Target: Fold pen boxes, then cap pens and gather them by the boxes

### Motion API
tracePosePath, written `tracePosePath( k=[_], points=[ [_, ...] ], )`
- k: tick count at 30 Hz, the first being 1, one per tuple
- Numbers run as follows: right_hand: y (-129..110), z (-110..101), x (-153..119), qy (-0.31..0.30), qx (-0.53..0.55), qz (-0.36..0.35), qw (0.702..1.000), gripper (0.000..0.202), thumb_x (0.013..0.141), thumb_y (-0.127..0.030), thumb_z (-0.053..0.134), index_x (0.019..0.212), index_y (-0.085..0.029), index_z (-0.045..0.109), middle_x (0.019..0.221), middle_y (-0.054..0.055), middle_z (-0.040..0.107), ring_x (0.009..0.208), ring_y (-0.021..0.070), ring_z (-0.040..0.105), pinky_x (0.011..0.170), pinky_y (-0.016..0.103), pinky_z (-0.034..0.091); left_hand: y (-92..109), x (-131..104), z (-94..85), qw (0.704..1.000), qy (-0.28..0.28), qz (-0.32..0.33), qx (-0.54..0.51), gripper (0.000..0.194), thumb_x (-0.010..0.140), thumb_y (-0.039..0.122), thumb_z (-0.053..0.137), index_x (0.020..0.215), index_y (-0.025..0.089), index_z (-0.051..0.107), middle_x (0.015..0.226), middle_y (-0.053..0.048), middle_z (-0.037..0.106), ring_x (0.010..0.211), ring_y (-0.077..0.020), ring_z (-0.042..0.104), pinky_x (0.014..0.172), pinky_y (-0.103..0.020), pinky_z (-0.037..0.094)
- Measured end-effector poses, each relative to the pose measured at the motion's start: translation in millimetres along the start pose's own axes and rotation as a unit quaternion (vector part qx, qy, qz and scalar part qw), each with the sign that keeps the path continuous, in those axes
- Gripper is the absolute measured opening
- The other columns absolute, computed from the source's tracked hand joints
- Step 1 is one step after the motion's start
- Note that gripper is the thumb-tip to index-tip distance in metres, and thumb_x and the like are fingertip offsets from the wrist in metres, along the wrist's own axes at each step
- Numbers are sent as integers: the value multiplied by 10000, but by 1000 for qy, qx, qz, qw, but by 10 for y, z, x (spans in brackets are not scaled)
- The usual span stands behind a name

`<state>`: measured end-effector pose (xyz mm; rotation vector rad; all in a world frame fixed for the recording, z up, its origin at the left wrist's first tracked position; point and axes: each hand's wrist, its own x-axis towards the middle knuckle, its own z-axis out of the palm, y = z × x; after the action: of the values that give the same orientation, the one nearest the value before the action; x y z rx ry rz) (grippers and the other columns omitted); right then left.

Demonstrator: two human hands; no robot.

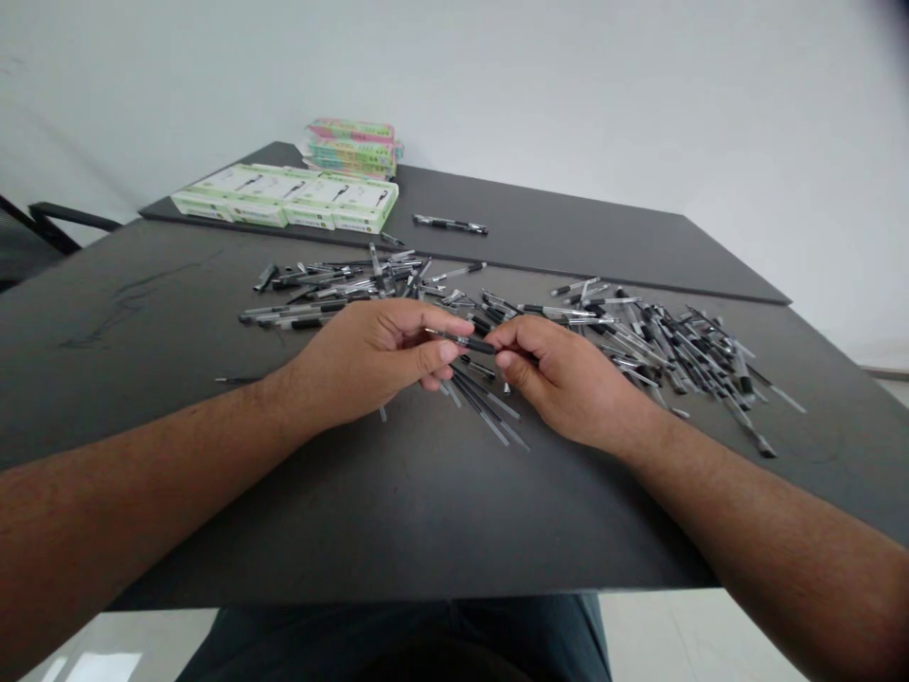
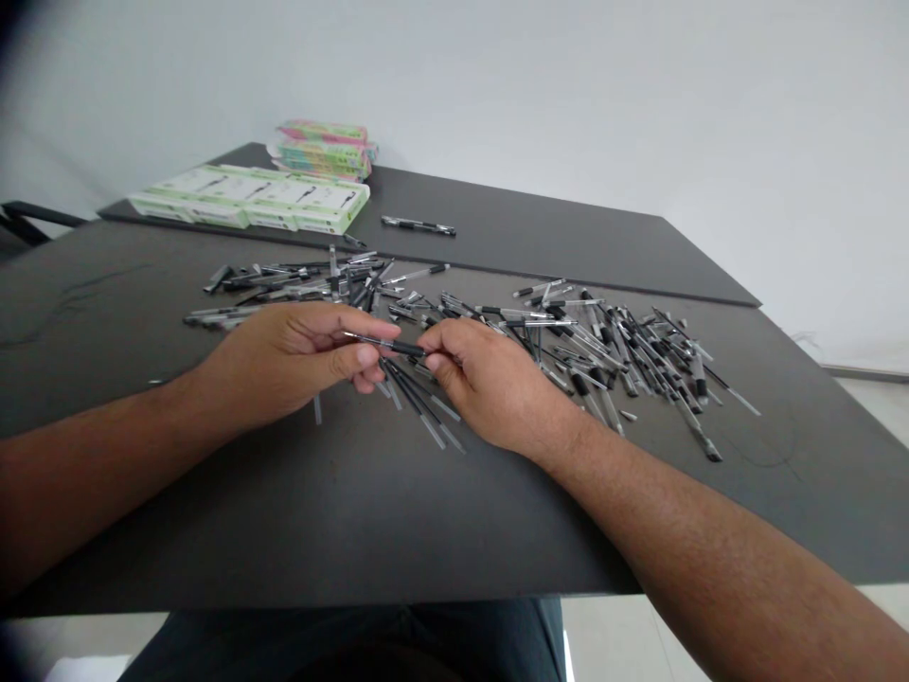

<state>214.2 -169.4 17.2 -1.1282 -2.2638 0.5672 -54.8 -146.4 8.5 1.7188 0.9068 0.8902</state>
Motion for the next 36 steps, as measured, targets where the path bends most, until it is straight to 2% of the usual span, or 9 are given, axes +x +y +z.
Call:
tracePosePath(
  k=[6, 11, 16, 21, 25, 29, 32, 36],
  points=[
    [-2, -14, 8, 4, 33, 24, 999, 160, 1135, -311, 577, 1121, -251, 725, 1003, 53, 824, 920, 242, 735, 850, 378, 536, 30, 33, 10, 999, 14, 18, -34, 251, 877, 189, 875, 1124, 220, 846, 911, -26, 877, 681, -158, 811, 656, -259, 691],
    [-7, -20, 3, 4, 46, 33, 998, 162, 1144, -343, 587, 1121, -250, 718, 1018, 56, 835, 940, 244, 754, 855, 375, 537, 4, 53, -33, 999, 33, 11, -34, 242, 854, 198, 886, 1084, 231, 821, 920, -53, 871, 685, -192, 815, 624, -293, 682],
    [-2, -24, -20, 23, 26, 48, 998, 140, 1136, -315, 598, 1142, -249, 721, 999, 46, 842, 901, 240, 763, 823, 361, 531, -80, 117, -126, 997, 71, 14, -2, 245, 844, 259, 905, 1063, 223, 801, 910, -82, 857, 697, -220, 808, 580, -300, 656],
    [51, -10, -40, 63, 29, 49, 996, 203, 1154, -420, 646, 1158, -247, 754, 1030, 57, 865, 920, 246, 783, 822, 347, 557, -124, 164, -251, 992, 82, 8, 95, 248, 884, 369, 856, 1072, 228, 777, 853, -53, 827, 647, -193, 737, 566, -288, 579],
    [89, 1, -38, 90, 22, 45, 995, 202, 1145, -416, 651, 1158, -248, 762, 1031, 64, 879, 936, 255, 805, 835, 352, 582, -86, 175, -363, 961, 63, 4, 269, 285, 943, 418, 737, 1128, 215, 812, 901, -51, 831, 792, -226, 763, 752, -349, 586],
    [90, -4, -28, 99, 15, 43, 994, 189, 1130, -391, 648, 1148, -244, 765, 1032, 71, 890, 948, 263, 822, 845, 365, 595, -19, 182, -445, 915, -22, 10, 403, 294, 939, 392, 637, 1064, 228, 846, 931, -43, 842, 867, -241, 778, 860, -373, 561],
    [85, -8, -22, 98, 16, 42, 994, 185, 1128, -384, 645, 1152, -243, 763, 1026, 70, 893, 945, 264, 822, 860, 376, 602, 11, 186, -475, 890, -62, 13, 451, 339, 933, 353, 598, 1103, 228, 864, 1010, -57, 859, 924, -256, 785, 903, -380, 560],
    [91, -7, -20, 96, 17, 41, 994, 190, 1132, -405, 652, 1152, -247, 757, 1032, 76, 895, 955, 278, 826, 871, 396, 608, 17, 200, -499, 877, -80, 1, 473, 361, 945, 306, 581, 1144, 229, 872, 1071, -68, 866, 981, -277, 793, 930, -388, 567]
  ],
)
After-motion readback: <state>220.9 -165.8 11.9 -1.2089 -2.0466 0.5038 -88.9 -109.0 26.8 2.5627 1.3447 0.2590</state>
